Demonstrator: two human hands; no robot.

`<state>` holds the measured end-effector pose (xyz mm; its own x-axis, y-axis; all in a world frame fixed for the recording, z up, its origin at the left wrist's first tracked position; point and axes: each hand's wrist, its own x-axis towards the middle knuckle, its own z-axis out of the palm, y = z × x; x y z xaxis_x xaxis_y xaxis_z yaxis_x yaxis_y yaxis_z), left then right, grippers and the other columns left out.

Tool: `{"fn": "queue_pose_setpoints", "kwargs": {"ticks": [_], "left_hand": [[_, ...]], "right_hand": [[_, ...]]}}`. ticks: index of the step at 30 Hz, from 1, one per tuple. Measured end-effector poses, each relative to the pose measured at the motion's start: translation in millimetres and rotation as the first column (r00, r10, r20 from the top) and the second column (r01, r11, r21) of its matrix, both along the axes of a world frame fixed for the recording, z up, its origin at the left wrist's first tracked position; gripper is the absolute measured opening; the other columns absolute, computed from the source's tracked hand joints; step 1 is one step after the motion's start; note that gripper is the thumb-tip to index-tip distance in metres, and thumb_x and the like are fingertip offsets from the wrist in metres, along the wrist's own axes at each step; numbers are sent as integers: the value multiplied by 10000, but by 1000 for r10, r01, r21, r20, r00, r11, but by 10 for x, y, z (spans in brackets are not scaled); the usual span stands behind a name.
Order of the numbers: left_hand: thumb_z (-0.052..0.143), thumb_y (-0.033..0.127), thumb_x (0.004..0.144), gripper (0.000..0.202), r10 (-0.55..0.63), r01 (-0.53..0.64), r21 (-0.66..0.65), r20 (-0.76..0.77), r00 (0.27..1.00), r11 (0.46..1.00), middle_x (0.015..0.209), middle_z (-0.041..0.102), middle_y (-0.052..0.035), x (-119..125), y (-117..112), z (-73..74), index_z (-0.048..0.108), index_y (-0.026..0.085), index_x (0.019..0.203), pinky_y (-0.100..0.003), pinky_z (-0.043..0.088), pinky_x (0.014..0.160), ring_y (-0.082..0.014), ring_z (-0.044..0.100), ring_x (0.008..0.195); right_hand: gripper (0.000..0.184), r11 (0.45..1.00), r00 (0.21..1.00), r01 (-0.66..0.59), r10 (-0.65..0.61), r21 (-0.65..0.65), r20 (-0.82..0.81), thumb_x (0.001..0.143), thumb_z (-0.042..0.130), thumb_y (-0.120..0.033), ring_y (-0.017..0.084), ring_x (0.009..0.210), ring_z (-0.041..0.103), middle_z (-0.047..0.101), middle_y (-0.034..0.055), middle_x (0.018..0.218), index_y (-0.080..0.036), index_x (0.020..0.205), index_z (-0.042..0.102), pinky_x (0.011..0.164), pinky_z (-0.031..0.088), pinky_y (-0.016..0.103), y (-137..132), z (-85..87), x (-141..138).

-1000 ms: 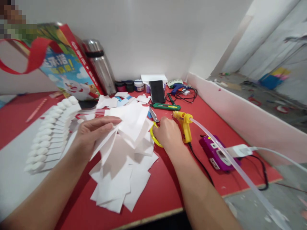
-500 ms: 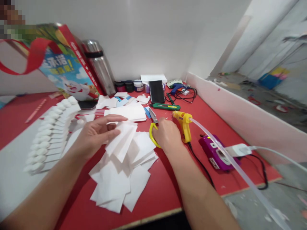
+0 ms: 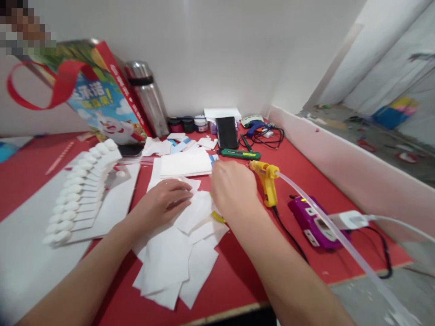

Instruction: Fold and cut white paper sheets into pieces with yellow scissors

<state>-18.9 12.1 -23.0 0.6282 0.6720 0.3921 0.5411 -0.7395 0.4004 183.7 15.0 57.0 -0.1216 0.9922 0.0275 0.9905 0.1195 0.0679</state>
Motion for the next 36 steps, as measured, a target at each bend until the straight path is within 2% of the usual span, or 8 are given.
{"fn": "queue_pose_setpoints", "kwargs": {"ticks": [6,11,15,19,23,28,32,36], "left_hand": [[572,213,956,204,1,-1,0,27,1000,1000,1097,754,-133,-2,8,14,770,198,998,-473,528,921,-282,692,1021],[570,229,962,218,12,-11,-35,11,1000,999,1115,752,-126,-18,3,8,775,190,1026,-499,514,975,-290,678,1050],[589,259,956,208,75,-62,-114,110,991,992,1181,749,-116,-20,9,-40,775,222,1040,-500,491,1039,-296,662,1147],[668,377,928,420,312,-86,-472,425,850,877,1441,625,-123,15,17,-8,656,230,1322,-489,437,1136,-296,580,1331],[684,470,917,571,580,212,-732,653,487,647,1452,607,-148,50,29,103,532,209,1402,-438,532,1038,-255,678,1197],[788,330,821,454,741,183,-825,561,370,534,1113,766,-113,30,65,114,608,142,1194,-325,616,771,-233,750,932],[749,211,812,365,800,116,-859,508,320,499,984,780,-99,7,102,90,623,123,1142,-272,604,659,-209,755,828],[662,74,849,540,810,167,-848,530,251,503,1066,766,-156,0,119,137,481,98,1357,-363,627,838,-221,771,902]], "right_hand": [[310,903,904,-423,426,74,-31,925,480,-58,321,1159,634,723,183,1160,-121,1157,676,864,477,403,483,-262,-283],[302,941,943,-295,315,164,-109,979,423,-106,283,918,693,746,153,983,-124,980,725,827,459,387,594,-506,-222],[253,886,903,-96,269,454,-335,1002,461,-196,236,952,675,727,122,1033,-130,1033,703,815,459,313,473,-266,-44],[210,856,842,-44,309,515,-442,966,506,-186,227,914,660,723,117,984,-127,973,707,841,456,319,350,-114,-7],[149,941,546,-152,334,301,-768,918,572,-214,171,822,666,743,35,887,-181,871,709,806,475,281,348,-370,-160],[119,990,86,-124,77,66,-993,851,641,-296,117,647,581,654,-24,719,-187,807,658,647,464,228,408,-591,-282],[112,987,30,82,133,135,-991,886,614,-321,99,606,495,537,-47,676,-210,881,612,559,401,204,444,-482,-140],[136,922,-59,282,291,263,-955,930,607,-377,130,646,554,562,-19,730,-245,920,581,567,448,243,550,-432,94]]}}
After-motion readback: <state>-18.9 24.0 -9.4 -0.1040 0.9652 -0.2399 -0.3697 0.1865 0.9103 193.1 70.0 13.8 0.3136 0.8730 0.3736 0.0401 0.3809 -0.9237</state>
